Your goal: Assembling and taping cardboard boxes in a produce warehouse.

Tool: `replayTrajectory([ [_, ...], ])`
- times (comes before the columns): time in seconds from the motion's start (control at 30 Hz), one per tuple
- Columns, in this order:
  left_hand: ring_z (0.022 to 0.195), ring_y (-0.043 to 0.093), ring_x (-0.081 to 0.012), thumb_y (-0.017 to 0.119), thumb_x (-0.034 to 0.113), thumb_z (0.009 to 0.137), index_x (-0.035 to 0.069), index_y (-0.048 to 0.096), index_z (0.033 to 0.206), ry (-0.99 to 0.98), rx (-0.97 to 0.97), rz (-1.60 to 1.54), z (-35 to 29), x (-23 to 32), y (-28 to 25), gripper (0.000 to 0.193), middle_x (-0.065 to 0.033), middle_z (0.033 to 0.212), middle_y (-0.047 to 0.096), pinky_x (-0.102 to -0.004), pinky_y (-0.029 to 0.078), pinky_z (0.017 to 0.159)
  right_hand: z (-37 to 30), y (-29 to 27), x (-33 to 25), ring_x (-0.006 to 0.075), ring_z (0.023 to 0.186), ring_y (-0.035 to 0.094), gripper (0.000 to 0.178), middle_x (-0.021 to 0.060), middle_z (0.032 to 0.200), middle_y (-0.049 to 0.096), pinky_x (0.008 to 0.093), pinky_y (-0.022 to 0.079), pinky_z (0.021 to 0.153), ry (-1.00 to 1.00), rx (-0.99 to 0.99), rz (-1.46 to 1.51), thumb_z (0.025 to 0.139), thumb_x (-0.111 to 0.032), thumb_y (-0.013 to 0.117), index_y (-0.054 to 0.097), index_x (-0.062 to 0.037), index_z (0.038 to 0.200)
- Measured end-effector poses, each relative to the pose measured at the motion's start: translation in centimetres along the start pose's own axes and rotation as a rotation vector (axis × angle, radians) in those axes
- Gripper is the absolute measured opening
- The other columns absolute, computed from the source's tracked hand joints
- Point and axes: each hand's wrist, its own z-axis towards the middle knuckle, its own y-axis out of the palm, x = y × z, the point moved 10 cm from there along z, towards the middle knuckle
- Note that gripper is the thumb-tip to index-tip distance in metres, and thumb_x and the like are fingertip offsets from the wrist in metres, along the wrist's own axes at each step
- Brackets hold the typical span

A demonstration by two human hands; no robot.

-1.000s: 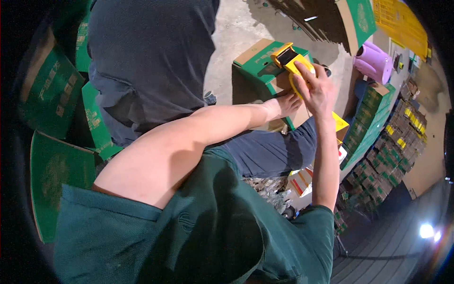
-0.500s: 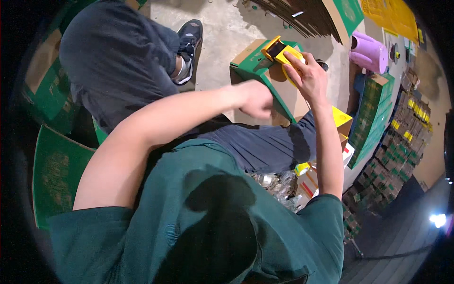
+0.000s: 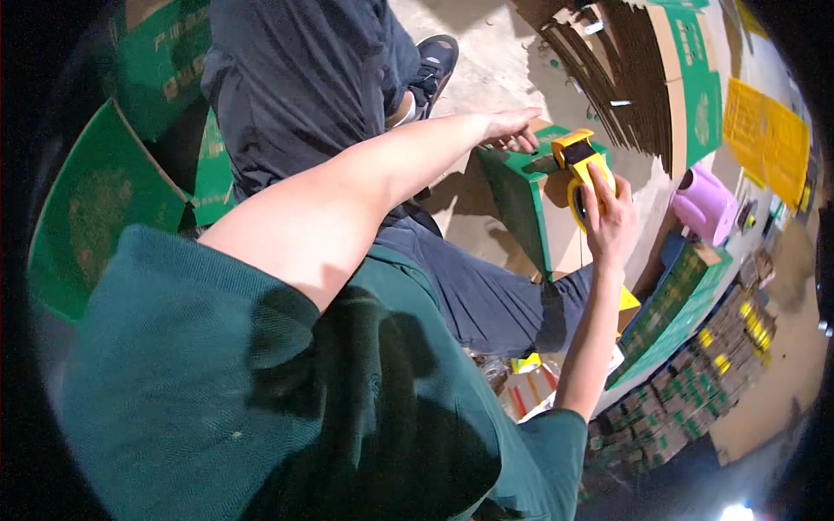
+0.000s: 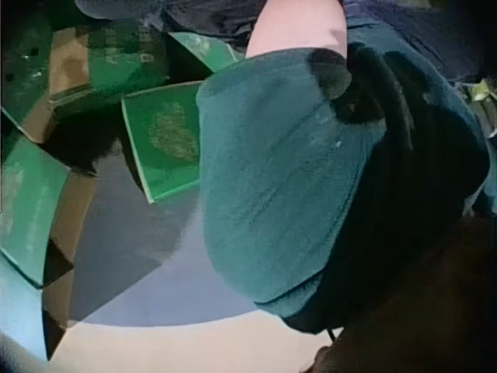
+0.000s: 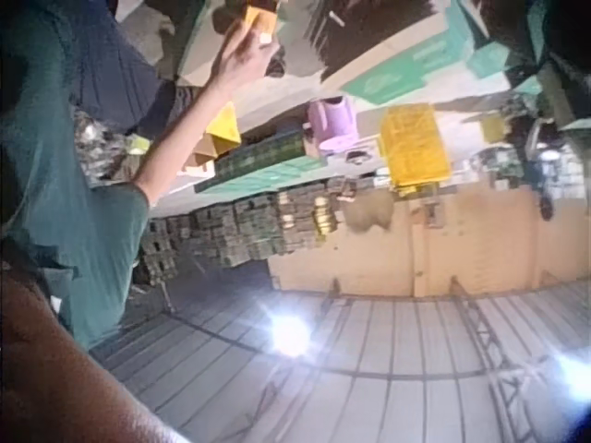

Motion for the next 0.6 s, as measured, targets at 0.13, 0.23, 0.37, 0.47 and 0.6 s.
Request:
replayTrajectory([
  [0.13, 0.054, 0.047, -0.008, 0.034, 0.089, 0.09, 0.002, 0.067, 0.117, 0.05, -0.029, -0.271, 0.7, 0.7, 1.2, 0.097, -0.0022, 0.088, 0.065, -0.0254, 0.038, 0.049, 0.1, -0.1, 0.1, 0.0312, 0.097, 0.071, 0.035, 0.0153, 0.119, 0.067, 0.0404, 0.057, 0.081, 0.03, 0.001, 0.02, 0.097, -0.035, 0.069, 0.074, -0.023, 0.13],
  [0.23, 0.054, 0.047, -0.008, 0.031, 0.089, 0.09, 0.002, 0.071, 0.116, 0.016, -0.069, -0.281, 1.4, -0.1, 1.8, 0.099, 0.0, 0.087, 0.067, -0.0264, 0.037, 0.05, 0.6, 0.0, -0.2, 0.031, 0.096, 0.071, 0.036, 0.0154, 0.119, 0.067, 0.0409, 0.057, 0.081, 0.019, -0.015, 0.031, 0.096, -0.032, 0.071, 0.073, -0.0224, 0.13],
  [0.37, 0.054, 0.049, -0.0055, 0.038, 0.088, 0.09, 0.003, 0.07, 0.111, 0.022, -0.126, -0.294, 1.4, 0.2, 2.2, 0.094, -0.0002, 0.086, 0.066, -0.0233, 0.037, 0.047, 0.6, 0.0, 0.2, 0.0328, 0.099, 0.07, 0.037, 0.0177, 0.119, 0.066, 0.0416, 0.056, 0.084, 0.033, -0.033, 0.072, 0.095, -0.027, 0.072, 0.073, -0.0184, 0.131],
  [0.47, 0.053, 0.05, -0.0039, 0.043, 0.09, 0.087, 0.005, 0.07, 0.105, 0.041, -0.188, -0.283, 0.9, 0.6, 2.7, 0.091, 0.0003, 0.082, 0.065, -0.0215, 0.037, 0.045, 0.6, 0.1, 0.3, 0.0341, 0.104, 0.069, 0.037, 0.0196, 0.119, 0.066, 0.0416, 0.055, 0.087, 0.04, -0.044, 0.101, 0.094, -0.026, 0.073, 0.073, -0.0154, 0.13],
  [0.6, 0.055, 0.052, -0.0019, 0.052, 0.086, 0.087, 0.006, 0.071, 0.104, 0.086, -0.186, -0.305, 0.7, 1.2, 2.8, 0.084, 0.0035, 0.078, 0.065, -0.019, 0.039, 0.046, 0.8, 0.0, 0.2, 0.0319, 0.103, 0.069, 0.036, 0.017, 0.12, 0.066, 0.0409, 0.056, 0.087, 0.04, -0.047, 0.085, 0.094, -0.027, 0.074, 0.074, -0.0172, 0.129],
])
